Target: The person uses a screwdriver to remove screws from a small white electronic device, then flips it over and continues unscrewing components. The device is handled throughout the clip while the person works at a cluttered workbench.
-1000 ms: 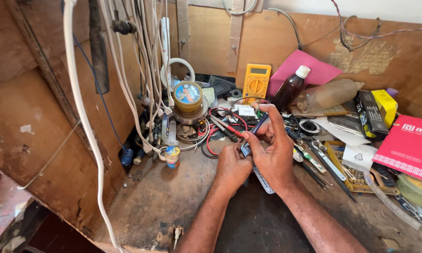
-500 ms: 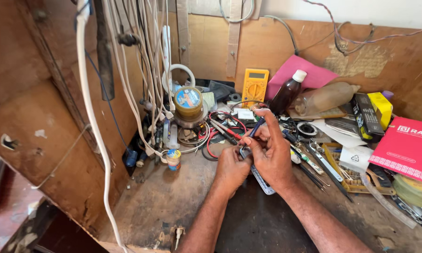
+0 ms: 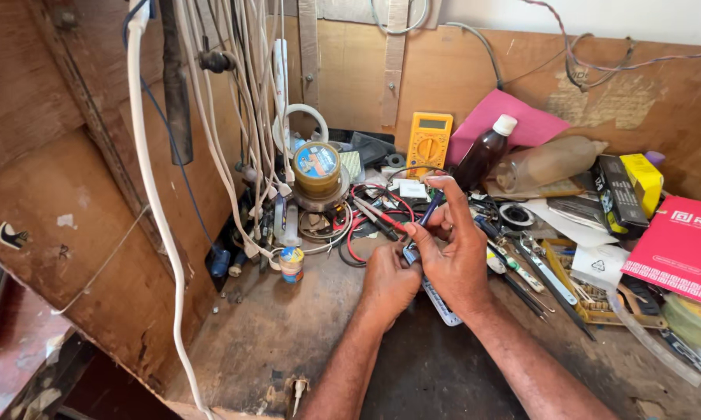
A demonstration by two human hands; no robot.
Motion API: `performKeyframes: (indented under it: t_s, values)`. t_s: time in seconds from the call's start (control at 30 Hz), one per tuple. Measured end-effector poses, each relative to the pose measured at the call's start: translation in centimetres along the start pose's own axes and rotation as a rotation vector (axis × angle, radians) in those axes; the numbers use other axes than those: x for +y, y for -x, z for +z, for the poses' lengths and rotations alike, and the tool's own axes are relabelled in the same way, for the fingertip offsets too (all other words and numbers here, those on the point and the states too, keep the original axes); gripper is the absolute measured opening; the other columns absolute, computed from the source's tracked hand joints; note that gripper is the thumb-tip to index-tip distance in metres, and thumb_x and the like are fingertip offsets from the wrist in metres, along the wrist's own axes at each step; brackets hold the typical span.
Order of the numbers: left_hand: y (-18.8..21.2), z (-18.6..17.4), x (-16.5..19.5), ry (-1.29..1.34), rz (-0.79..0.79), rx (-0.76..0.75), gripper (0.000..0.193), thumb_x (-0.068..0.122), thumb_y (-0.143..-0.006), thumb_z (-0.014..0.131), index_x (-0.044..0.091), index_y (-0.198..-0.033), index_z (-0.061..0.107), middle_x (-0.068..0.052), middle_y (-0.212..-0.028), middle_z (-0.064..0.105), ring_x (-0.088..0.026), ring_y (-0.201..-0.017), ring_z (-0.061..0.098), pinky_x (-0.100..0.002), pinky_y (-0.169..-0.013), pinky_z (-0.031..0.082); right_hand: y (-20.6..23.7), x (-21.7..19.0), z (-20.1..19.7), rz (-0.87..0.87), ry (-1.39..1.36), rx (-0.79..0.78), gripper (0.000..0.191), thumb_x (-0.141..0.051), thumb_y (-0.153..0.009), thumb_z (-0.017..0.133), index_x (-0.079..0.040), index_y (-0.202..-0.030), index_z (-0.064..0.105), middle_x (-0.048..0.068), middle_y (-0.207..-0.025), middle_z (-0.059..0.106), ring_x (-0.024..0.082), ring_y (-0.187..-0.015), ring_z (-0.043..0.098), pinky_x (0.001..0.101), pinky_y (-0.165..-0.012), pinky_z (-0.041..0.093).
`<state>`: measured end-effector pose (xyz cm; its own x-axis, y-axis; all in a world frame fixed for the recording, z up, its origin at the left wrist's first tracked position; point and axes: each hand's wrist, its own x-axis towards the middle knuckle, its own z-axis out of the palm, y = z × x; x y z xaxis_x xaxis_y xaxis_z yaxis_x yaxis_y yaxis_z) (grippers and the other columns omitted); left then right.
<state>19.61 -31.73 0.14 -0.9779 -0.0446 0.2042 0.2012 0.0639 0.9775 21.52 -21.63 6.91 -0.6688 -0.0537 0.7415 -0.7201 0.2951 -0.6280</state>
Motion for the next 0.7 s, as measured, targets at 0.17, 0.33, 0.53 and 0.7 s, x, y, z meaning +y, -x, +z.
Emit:
performKeyframes:
  t_s: [0.17,0.33,0.53,0.7]
  values:
    - [-0.1,0.0,0.0,-0.019,-0.017,-0.020,0.019,0.014,-0.085,0.071,-0.002,-0.075,0.066,-0.001,-0.058,0.050,-0.009,-0.055,0.043,-0.036,-0.048,0.034,0.2,0.1,-0.3,-0.043,-0.032,-0.068,0.072,0.013,-0.092,0.067,-0.010,-0.154,0.038,-0.001,-0.082,0.052,0.007,-0.078,0.058,0.0231,-0.076,0.053]
    - [0.0,0.1,0.7,0.051,-0.014,-0.022,0.015,0.013,-0.086,0.070,-0.001,-0.081,0.070,0.000,-0.064,0.063,-0.006,-0.059,0.053,-0.029,-0.051,0.042,-0.5,-0.7,-0.3,0.098,-0.176,-0.052,0.074,0.011,-0.092,0.064,-0.012,-0.156,0.033,0.008,-0.087,0.068,0.012,-0.084,0.070,0.0278,-0.078,0.059]
    - [-0.1,0.3,1.0,0.493,-0.090,-0.044,0.016,0.010,-0.089,0.073,-0.001,-0.100,0.069,-0.004,-0.081,0.074,-0.008,-0.066,0.065,-0.026,-0.059,0.052,-1.3,-0.7,-2.6,0.134,-0.276,0.192,0.072,0.003,-0.095,0.060,-0.013,-0.155,0.024,0.010,-0.096,0.072,0.015,-0.083,0.073,0.0309,-0.075,0.064]
    - [-0.5,0.1,1.2,0.702,0.020,-0.023,0.023,0.011,-0.092,0.072,0.002,-0.112,0.067,-0.006,-0.096,0.077,-0.008,-0.079,0.071,-0.024,-0.071,0.057,0.4,1.3,-5.5,0.253,-0.037,0.218,0.024,-0.008,-0.105,0.062,-0.002,-0.128,0.058,0.009,-0.095,0.068,0.010,-0.078,0.061,0.0287,-0.067,0.053]
